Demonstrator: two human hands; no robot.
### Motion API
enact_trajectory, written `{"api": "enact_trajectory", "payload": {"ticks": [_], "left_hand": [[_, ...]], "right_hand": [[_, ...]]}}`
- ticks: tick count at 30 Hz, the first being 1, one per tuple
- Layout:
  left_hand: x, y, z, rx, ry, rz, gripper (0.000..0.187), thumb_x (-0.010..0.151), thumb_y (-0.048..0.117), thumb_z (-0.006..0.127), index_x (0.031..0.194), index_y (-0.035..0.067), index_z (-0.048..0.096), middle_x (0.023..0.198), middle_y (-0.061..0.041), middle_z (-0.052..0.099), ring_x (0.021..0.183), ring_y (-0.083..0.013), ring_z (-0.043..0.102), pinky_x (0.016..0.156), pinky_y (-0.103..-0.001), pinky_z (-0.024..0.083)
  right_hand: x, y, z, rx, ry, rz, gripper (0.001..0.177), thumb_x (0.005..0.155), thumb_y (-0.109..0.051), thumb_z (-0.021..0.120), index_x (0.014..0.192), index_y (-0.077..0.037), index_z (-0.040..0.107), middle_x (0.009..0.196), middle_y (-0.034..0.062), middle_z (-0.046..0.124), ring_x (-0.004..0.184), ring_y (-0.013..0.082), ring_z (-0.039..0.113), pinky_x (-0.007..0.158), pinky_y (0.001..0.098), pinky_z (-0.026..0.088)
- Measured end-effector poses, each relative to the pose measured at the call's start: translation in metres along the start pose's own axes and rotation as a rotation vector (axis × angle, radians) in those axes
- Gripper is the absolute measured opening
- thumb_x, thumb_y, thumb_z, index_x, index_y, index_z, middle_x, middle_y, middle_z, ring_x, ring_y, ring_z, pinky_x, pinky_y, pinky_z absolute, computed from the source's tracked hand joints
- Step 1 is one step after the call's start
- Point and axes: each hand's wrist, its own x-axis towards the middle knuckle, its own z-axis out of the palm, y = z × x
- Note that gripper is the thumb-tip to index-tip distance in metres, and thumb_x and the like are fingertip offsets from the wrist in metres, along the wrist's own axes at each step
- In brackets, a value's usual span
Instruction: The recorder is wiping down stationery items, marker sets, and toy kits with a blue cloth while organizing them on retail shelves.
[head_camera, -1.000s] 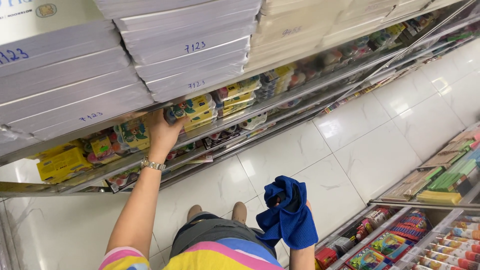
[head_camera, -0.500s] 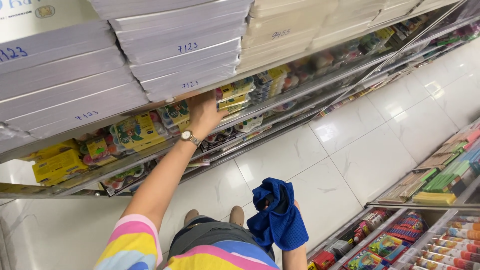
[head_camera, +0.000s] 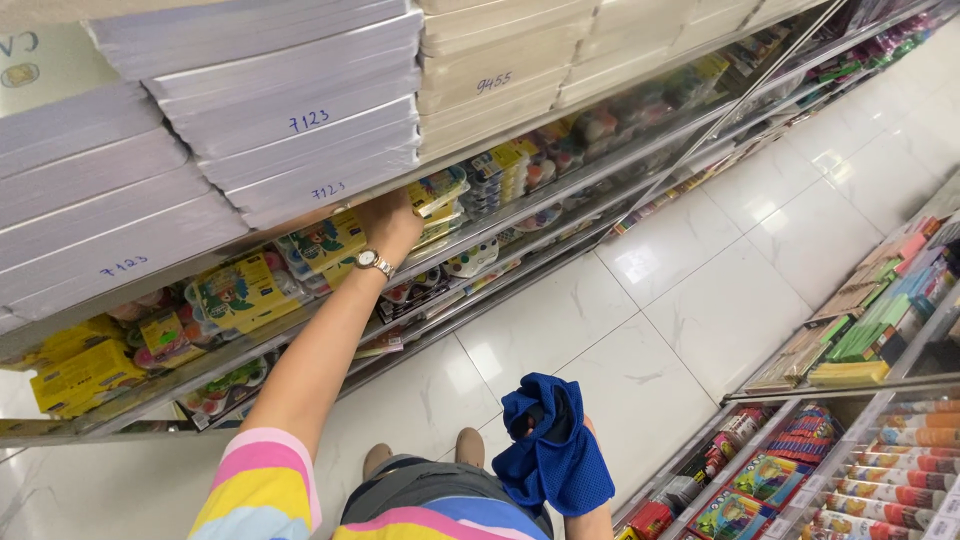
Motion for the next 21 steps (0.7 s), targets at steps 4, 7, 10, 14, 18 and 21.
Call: {"api": "enact_trajectory", "payload": {"ticks": [4,7,10,14,18,21], "left_hand": [[-0.006,0.036,-0.057,-0.298,-0.254,-0.205,0.055,0.082,0.021,0.074,0.129,0.0,0.055,0.113,-0.026,0.064,0.105,-0.0415,0.063,0.092,-0.051,0.049],[-0.021,0.069,-0.105,-0.424,-0.353,-0.283,0.064,0.08,0.017,0.075,0.136,0.004,0.049,0.117,-0.024,0.057,0.108,-0.037,0.06,0.09,-0.046,0.052],[-0.053,0.092,-0.133,-0.529,-0.194,-0.118,0.07,0.067,0.008,0.08,0.131,0.006,0.049,0.12,-0.02,0.052,0.113,-0.0337,0.055,0.093,-0.044,0.049],[-0.1,0.124,-0.159,-0.876,-0.194,-0.072,0.07,0.061,0.006,0.082,0.123,0.004,0.051,0.119,-0.014,0.054,0.111,-0.0315,0.059,0.095,-0.039,0.049],[-0.138,0.16,-0.174,-0.92,-0.252,-0.03,0.07,0.057,0.005,0.082,0.12,0.005,0.052,0.119,-0.014,0.055,0.111,-0.0331,0.061,0.096,-0.038,0.05],[-0.165,0.18,-0.186,-0.91,-0.291,0.02,0.063,0.061,0.004,0.081,0.118,0.005,0.055,0.118,-0.014,0.057,0.113,-0.034,0.061,0.098,-0.038,0.05]], "right_hand": [[-0.001,0.006,-0.008,-0.036,-0.011,0.086,0.041,0.072,-0.018,0.088,0.107,-0.003,0.072,0.092,0.0094,0.078,0.088,0.0189,0.075,0.079,0.0308,0.06],[-0.001,0.016,-0.013,-0.222,0.111,-0.009,0.055,0.07,-0.018,0.091,0.117,-0.003,0.067,0.103,0.0109,0.073,0.097,0.0192,0.071,0.084,0.0309,0.056],[0.003,-0.034,-0.023,0.098,0.168,0.011,0.06,0.076,-0.014,0.083,0.13,-0.001,0.062,0.112,0.0134,0.069,0.101,0.0208,0.066,0.086,0.0336,0.054],[0.009,-0.097,-0.03,0.832,0.36,0.295,0.056,0.102,-0.041,0.045,0.138,-0.001,0.06,0.118,0.0177,0.074,0.096,0.0242,0.068,0.082,0.0339,0.053],[0.015,-0.103,-0.018,0.816,0.375,0.077,0.052,0.1,-0.035,0.045,0.143,-0.008,0.051,0.127,0.0103,0.069,0.104,0.0191,0.069,0.085,0.0341,0.052],[0.018,-0.106,0.001,-0.409,0.133,-0.594,0.052,0.092,-0.026,0.064,0.141,-0.008,0.058,0.143,0.0238,0.056,0.13,0.0389,0.049,0.111,0.0494,0.035]]}}
